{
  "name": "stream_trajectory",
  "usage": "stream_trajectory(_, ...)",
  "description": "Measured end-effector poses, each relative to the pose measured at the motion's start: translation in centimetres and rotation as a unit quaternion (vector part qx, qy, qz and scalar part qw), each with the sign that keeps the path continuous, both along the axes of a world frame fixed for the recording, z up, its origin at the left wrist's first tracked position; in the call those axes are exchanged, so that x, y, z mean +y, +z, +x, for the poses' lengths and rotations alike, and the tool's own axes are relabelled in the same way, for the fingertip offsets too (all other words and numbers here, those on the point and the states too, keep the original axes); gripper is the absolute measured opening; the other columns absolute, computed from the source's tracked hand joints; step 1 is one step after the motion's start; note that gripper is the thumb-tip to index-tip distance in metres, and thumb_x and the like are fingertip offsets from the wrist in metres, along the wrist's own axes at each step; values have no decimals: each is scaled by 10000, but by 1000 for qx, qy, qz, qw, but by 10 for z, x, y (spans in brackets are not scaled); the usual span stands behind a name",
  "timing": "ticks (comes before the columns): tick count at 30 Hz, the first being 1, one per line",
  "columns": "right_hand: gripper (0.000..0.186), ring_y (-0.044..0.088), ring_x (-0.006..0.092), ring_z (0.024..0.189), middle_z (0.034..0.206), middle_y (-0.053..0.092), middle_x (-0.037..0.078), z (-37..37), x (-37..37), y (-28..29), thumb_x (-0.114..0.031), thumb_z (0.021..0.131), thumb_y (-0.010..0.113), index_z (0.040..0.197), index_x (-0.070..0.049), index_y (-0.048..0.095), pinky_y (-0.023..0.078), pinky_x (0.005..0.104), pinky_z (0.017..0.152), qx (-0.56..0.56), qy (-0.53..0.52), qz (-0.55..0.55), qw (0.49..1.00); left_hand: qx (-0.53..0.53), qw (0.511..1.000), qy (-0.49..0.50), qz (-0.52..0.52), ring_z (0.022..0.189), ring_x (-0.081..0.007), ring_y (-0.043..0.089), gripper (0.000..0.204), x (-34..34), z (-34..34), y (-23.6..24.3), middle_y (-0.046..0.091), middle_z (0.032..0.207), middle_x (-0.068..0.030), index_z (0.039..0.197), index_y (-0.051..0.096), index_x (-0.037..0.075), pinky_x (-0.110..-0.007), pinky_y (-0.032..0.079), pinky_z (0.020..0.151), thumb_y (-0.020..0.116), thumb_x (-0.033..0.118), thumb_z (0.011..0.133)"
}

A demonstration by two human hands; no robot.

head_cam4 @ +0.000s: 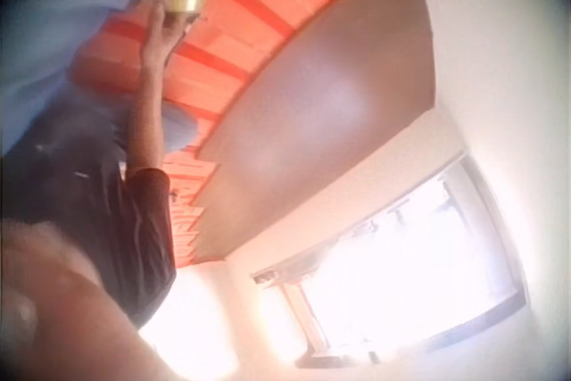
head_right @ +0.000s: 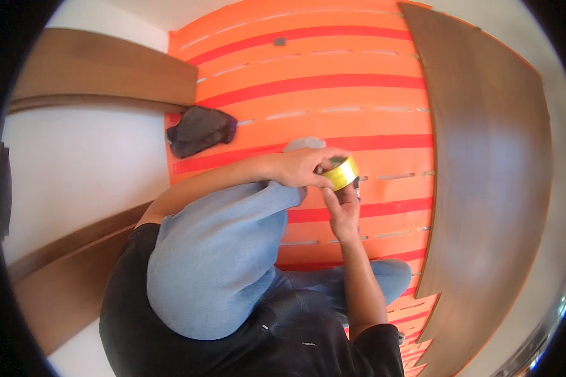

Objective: Installing wood floor planks over an orange underlayment.

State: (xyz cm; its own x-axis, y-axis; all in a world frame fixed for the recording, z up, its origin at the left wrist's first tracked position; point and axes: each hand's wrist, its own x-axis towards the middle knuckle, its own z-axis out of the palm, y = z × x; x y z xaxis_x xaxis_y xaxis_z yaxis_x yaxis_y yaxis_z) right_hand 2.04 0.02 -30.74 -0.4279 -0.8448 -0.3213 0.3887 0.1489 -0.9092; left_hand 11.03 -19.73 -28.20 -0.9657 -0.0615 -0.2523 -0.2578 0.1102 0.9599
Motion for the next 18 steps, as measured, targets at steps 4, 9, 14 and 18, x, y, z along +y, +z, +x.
stream_trajectory(4,384,630,196,1192,1273,680,107,-8,-6,11,-207,997,653,1322,-7,612,449,361,1056,71,10,63,995,-33,998,-56,-20,1225,-273,599,606,-17,6,-6,623,1320,-175,1496,454,76,-384,484,997,674,283,972)
stream_trajectory(9,235,692,288,1003,994,726,145,-32,9,39,-184,924,671,1090,-19,692,501,402,911,256,113,193,940,-275,832,1,-482,1305,-352,512,688,-112,81,-48,572,1355,-170,1379,572,103,-513,414,1100,751,488,838)
stream_trajectory(14,159,662,357,910,872,684,158,-49,69,35,-160,849,653,925,-24,682,484,497,872,511,206,240,799,-411,733,-30,-542,1343,-324,486,751,-156,156,-80,565,1374,-163,1343,581,75,-514,395,1111,812,482,755)
stream_trajectory(18,192,666,374,984,925,711,191,-35,98,15,-148,803,612,930,-27,690,487,518,898,564,267,348,699,-590,705,-86,-384,1294,-263,579,546,-156,172,-87,655,1336,-122,1237,706,119,-442,406,1129,804,377,765)
